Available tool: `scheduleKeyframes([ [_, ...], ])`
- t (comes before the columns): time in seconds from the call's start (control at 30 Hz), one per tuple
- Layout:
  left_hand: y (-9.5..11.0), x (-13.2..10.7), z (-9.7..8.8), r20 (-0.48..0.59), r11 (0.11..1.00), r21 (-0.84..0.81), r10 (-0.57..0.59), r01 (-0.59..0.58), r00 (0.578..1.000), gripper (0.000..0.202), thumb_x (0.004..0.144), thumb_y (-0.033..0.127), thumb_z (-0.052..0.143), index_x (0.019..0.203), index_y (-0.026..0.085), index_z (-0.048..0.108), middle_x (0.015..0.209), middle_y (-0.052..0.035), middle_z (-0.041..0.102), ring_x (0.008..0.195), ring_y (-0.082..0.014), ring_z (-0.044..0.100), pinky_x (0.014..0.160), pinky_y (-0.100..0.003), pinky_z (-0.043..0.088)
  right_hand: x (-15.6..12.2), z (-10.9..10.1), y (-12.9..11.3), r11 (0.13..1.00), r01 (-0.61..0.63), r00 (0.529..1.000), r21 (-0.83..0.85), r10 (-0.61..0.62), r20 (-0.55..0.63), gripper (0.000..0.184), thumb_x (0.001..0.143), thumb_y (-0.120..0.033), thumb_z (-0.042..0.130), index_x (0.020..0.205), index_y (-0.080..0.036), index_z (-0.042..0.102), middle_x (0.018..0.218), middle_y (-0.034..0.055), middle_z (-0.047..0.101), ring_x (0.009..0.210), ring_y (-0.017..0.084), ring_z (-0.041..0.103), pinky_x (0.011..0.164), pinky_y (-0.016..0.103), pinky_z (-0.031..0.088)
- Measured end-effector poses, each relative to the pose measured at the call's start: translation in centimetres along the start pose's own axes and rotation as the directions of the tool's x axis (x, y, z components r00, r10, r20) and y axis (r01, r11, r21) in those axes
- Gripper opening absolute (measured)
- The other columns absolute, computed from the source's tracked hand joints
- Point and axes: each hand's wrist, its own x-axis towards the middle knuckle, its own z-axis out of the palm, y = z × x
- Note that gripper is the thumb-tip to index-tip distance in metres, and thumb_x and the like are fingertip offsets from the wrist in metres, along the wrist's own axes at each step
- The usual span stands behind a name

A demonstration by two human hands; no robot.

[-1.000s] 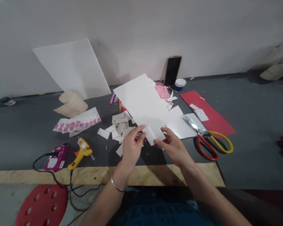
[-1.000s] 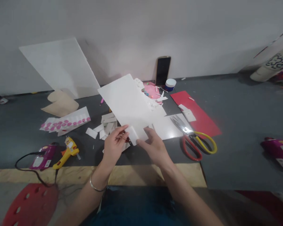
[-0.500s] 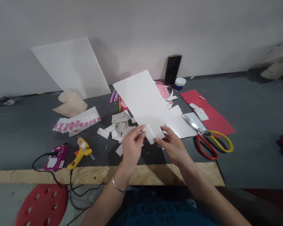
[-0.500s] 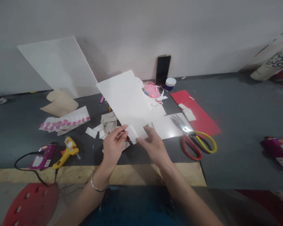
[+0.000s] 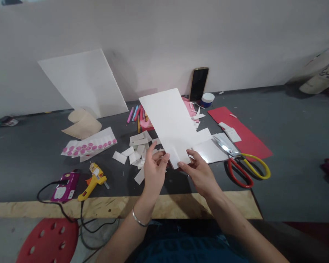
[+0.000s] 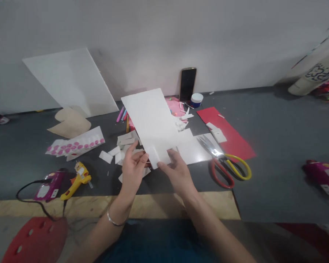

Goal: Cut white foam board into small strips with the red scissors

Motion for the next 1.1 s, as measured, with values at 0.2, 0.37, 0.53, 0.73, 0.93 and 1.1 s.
scheduleKeyframes([
  [0.2,-0.3,0.1,0.1,-0.001,0.996,0.002,-0.088,0.088,0.996,0.04,0.077,0.045,0.076,0.107,0.018,0.073,0.086,-0.0072,0.078,0.073,-0.0212,0.073,0.061,-0.029,0.059,-0.1,0.0,0.1,1.0,-0.008,1.0,-0.024,0.007,-0.022,0.065,0.067,-0.046,0.085,0.12,-0.023,0.056,0.094,0.0024,0.07,0.082,0.019,0.067,0.084,0.038,0.054],
  [0.37,-0.2,0.0,0.0,-0.009,0.995,-0.008,-0.097,0.097,0.995,0.038,0.078,0.042,0.076,0.109,0.019,0.074,0.088,-0.0067,0.078,0.073,-0.0204,0.073,0.061,-0.029,0.059,-0.2,0.2,-0.3,0.999,-0.01,1.0,-0.032,0.009,-0.02,0.065,0.065,-0.046,0.085,0.119,-0.023,0.056,0.093,0.0026,0.071,0.08,0.019,0.067,0.082,0.037,0.054],
  [0.53,0.0,-0.2,0.0,0.019,0.991,-0.056,-0.124,0.125,0.992,0.04,0.075,0.043,0.079,0.106,0.019,0.072,0.088,-0.006,0.077,0.075,-0.0186,0.072,0.061,-0.026,0.058,-0.3,0.2,-0.3,0.996,0.011,0.999,-0.087,-0.014,-0.037,0.064,0.068,-0.047,0.083,0.12,-0.023,0.056,0.091,0.0024,0.071,0.08,0.02,0.067,0.083,0.04,0.054],
  [0.73,0.0,-0.1,-0.3,0.052,0.962,-0.133,-0.235,0.24,0.971,0.037,0.065,0.042,0.085,0.086,0.017,0.067,0.08,-0.0024,0.073,0.068,-0.0138,0.068,0.056,-0.021,0.055,-0.5,0.1,-0.3,0.977,0.035,0.998,-0.209,-0.046,-0.048,0.064,0.068,-0.047,0.083,0.122,-0.024,0.059,0.108,0.0067,0.072,0.086,0.022,0.067,0.085,0.041,0.054],
  [0.93,0.5,0.2,-0.3,0.044,0.942,-0.19,-0.273,0.277,0.961,0.044,0.061,0.044,0.087,0.087,0.016,0.066,0.079,-0.0028,0.072,0.067,-0.0138,0.066,0.056,-0.024,0.055,-0.7,-0.2,-1.0,0.999,-0.028,0.988,0.026,0.023,0.152,0.044,0.079,-0.048,0.076,0.113,-0.021,0.068,0.096,0.0058,0.074,0.083,0.021,0.069,0.081,0.036,0.055],
  [1.1,1.1,0.2,-0.4,0.05,0.944,-0.186,-0.267,0.271,0.963,0.045,0.058,0.044,0.089,0.083,0.015,0.065,0.077,-0.0022,0.07,0.067,-0.0145,0.066,0.056,-0.025,0.056,-0.8,-0.1,-1.8,0.999,-0.041,0.99,-0.009,0.042,0.132,0.033,0.076,-0.048,0.077,0.091,-0.018,0.074,0.075,0.0037,0.073,0.068,0.018,0.066,0.071,0.031,0.052],
])
